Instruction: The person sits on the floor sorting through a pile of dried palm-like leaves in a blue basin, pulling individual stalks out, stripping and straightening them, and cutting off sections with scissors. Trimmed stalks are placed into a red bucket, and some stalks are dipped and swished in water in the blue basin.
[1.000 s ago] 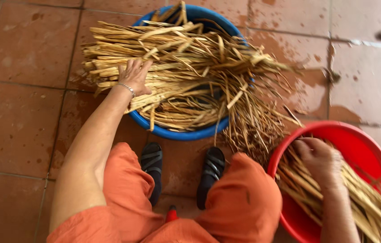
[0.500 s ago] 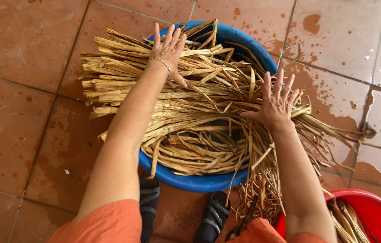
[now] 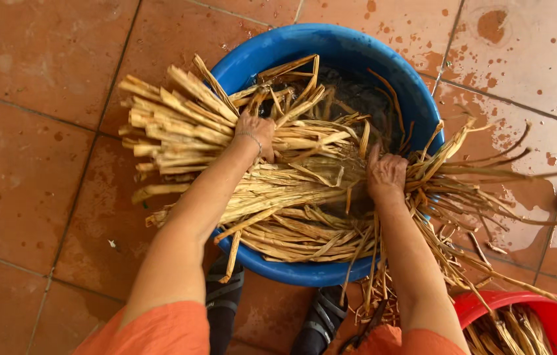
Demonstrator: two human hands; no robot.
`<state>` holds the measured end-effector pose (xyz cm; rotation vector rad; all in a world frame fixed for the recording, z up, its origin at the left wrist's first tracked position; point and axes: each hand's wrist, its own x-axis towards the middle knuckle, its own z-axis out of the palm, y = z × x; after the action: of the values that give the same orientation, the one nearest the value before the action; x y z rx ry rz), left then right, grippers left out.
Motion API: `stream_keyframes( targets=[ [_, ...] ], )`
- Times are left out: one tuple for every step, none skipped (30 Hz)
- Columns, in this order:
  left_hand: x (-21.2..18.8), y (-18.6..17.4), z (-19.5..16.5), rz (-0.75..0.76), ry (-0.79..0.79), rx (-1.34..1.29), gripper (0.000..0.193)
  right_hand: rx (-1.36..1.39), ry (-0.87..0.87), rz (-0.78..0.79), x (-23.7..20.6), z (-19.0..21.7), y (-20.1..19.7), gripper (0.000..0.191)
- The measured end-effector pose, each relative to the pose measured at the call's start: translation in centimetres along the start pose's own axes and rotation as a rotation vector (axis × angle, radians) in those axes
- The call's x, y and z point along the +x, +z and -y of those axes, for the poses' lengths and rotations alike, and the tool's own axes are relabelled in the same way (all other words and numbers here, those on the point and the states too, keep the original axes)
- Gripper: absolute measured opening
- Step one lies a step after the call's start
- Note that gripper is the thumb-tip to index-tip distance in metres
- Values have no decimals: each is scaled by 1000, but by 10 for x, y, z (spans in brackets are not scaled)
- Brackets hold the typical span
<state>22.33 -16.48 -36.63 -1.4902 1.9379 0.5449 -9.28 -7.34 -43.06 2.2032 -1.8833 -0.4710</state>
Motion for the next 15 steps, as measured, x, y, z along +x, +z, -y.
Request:
stream_keyframes(
  targets=[
    [-11,11,-2,-7,16,-18,65,-19,-7,-47,-2,0,0,54],
    [-23,19,-2,-13,34,-44,52,25,-21,-45,-3,0,0,47],
    [-34,24,0,-24,52,-72,41,64,-35,-47,-5,-5,-1,41],
    [-45,26,2,-38,69,-107,31,99,-52,-52,-7,-11,-4,34],
    [-53,23,6,-186,108,-86,36,101,-50,-150,-9,-18,-10,31],
    [-61,17,13,-326,148,-61,41,109,-49,-241,-12,-27,-16,28],
    [-71,12,17,-457,187,-39,46,120,-52,-325,-18,-35,-24,26],
    [-80,5,23,-466,175,-47,42,139,-63,-456,-22,-46,-33,19],
    [-89,-3,29,-477,167,-52,37,156,-68,-587,-23,-59,-41,13],
    [-99,-7,30,-526,152,-47,45,114,-47,-604,-26,-72,-50,6],
    [-110,-11,32,-576,136,-41,53,72,-24,-624,-29,-84,-57,3],
    [-121,-13,31,-635,116,-30,61,31,-13,-691,-31,-99,-65,4],
    [-134,-9,25,-747,132,27,80,25,-14,-747,-39,-108,-70,4],
    [-148,2,15,-860,149,82,102,18,-15,-802,-44,-116,-73,6],
    [-161,14,5,-977,165,137,125,43,-35,-844,-54,-127,-77,10]
  ],
)
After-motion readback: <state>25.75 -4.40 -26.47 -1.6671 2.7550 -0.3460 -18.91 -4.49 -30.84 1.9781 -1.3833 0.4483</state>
